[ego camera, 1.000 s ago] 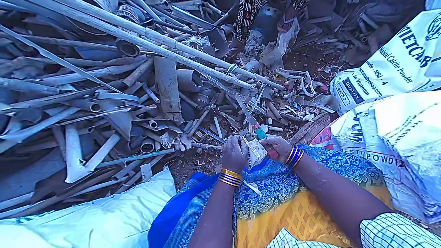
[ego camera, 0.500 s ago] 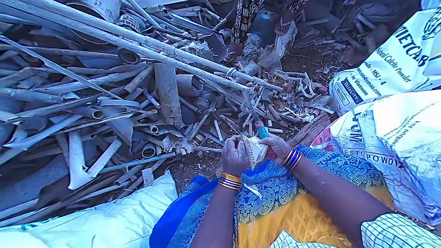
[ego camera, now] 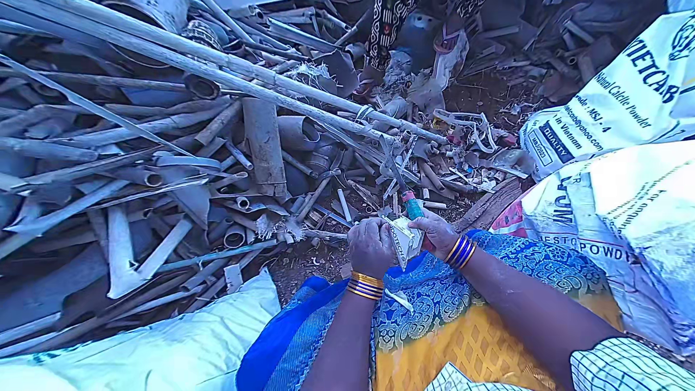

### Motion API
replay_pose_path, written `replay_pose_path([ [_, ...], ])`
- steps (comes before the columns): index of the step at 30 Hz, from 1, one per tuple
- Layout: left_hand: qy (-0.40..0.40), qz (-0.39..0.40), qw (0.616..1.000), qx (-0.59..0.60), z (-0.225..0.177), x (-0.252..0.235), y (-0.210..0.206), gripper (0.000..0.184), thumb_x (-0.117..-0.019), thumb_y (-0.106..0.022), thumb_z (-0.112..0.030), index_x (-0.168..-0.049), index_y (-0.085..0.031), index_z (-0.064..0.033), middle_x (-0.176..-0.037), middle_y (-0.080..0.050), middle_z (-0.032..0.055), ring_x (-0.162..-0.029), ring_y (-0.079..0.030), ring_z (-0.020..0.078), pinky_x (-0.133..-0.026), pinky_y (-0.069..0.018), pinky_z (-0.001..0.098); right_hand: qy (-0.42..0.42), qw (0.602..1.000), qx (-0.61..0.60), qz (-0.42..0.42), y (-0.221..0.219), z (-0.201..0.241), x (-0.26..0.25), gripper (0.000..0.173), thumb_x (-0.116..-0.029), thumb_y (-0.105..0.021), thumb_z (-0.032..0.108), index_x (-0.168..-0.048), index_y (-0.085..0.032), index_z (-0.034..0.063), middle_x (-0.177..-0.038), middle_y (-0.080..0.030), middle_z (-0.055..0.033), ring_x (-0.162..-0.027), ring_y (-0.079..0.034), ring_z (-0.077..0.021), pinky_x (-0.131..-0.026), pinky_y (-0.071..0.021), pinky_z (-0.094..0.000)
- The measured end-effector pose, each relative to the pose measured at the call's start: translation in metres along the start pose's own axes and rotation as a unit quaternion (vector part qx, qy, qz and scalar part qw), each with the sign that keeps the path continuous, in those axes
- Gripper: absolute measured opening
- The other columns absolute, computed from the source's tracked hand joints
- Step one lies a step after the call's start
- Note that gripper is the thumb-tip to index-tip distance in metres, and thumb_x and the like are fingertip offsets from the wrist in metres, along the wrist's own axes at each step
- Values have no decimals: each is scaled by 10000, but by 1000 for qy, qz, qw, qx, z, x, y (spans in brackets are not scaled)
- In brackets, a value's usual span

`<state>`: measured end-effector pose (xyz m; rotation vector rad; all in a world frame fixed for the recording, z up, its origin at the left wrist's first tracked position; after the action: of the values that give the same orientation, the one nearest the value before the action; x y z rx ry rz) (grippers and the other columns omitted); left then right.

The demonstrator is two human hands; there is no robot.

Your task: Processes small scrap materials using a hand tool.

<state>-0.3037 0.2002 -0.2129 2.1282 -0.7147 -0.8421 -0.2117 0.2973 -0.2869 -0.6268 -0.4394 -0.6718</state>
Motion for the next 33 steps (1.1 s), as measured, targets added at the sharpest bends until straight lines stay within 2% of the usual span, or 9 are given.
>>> replay_pose_path([
  [5, -30, 82, 994, 68, -12, 3, -11, 252, -991, -513, -107, -981, -696, 65, -982, -717, 212, -972, -696, 354, -976, -473, 522, 31, 997, -8, -77, 15, 7, -3, 297, -1034, -471, 4, -1331, -468, 26, -933, -611, -103, -737, -635, -134, -653, -545, -275],
  [15, -88, 137, 978, 132, -32, 9, -15, 272, -998, -477, -143, -977, -688, 28, -960, -700, 176, -965, -673, 328, -952, -474, 478, 74, 988, -19, -131, 43, 21, -15, 345, -1037, -478, 46, -1380, -442, 48, -947, -600, -110, -782, -630, -168, -708, -555, -334],
  [17, -132, 145, 967, 165, -45, 15, -10, 300, -1016, -450, -164, -958, -680, 20, -950, -700, 172, -976, -670, 303, -969, -458, 447, 82, 976, -46, -196, 64, 27, -17, 233, -1054, -471, 103, -1280, -496, 53, -893, -587, -83, -730, -614, -148, -663, -543, -314],
  [21, -216, 99, 949, 207, -73, 29, 6, 269, -1026, -501, -219, -911, -692, -68, -907, -725, 83, -960, -678, 189, -1038, -421, 335, 107, 912, -176, -355, 138, 43, -13, 233, -1006, -519, 174, -1210, -531, 61, -1029, -586, -121, -877, -609, -218, -746, -537, -423],
  [23, -166, 65, 971, 158, -54, 19, 0, 221, -957, -606, -203, -949, -778, -65, -984, -772, 94, -988, -720, 249, -1000, -495, 402, 123, 935, -133, -305, 126, 49, -15, 141, -1017, -494, 163, -1126, -544, 87, -876, -593, -69, -729, -607, -157, -636, -528, -341],
  [25, -81, 110, 979, 152, -30, 8, -13, 309, -959, -618, -187, -1167, -755, -4, -1182, -736, 175, -1128, -683, 368, -1029, -475, 535, 110, 974, -69, -188, 83, 46, -15, 191, -1033, -446, 97, -1198, -539, 66, -852, -607, -68, -696, -618, -140, -625, -538, -304],
  [27, -28, 126, 976, 176, -14, 7, -17, 462, -953, -640, -273, -1286, -681, 44, -1239, -707, 213, -1161, -670, 380, -1045, -468, 558, 92, 991, 6, -95, 41, 40, -7, 275, -1033, -422, 21, -1297, -496, 32, -900, -597, -69, -724, -615, -113, -659, -536, -267],
  [29, -11, 104, 976, 192, -8, 9, -13, 508, -909, -700, -310, -1259, -692, 59, -1208, -714, 225, -1120, -689, 367, -1006, -502, 542, 84, 994, 57, -39, 20, 36, -3, 288, -1011, -431, -9, -1293, -480, 23, -901, -606, -60, -730, -629, -91, -675, -551, -245],
  [33, -3, 24, 982, 187, -1, 11, -2, 250, -877, -734, -174, -1043, -798, 1, -1065, -758, 181, -1011, -726, 296, -926, -554, 440, 74, 992, 107, 4, 10, 27, -7, 343, -968, -484, 5, -1311, -468, 14, -946, -598, -70, -773, -629, -103, -706, -552, -264],
])
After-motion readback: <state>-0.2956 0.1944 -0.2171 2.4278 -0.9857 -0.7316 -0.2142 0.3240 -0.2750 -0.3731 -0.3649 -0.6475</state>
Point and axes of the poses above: each hand's wrist, its own x-axis away from the middle knuckle, its own y-axis out of the back of the hand, z = x × y, the point moved 10 cm from there along -x, towards the middle knuckle
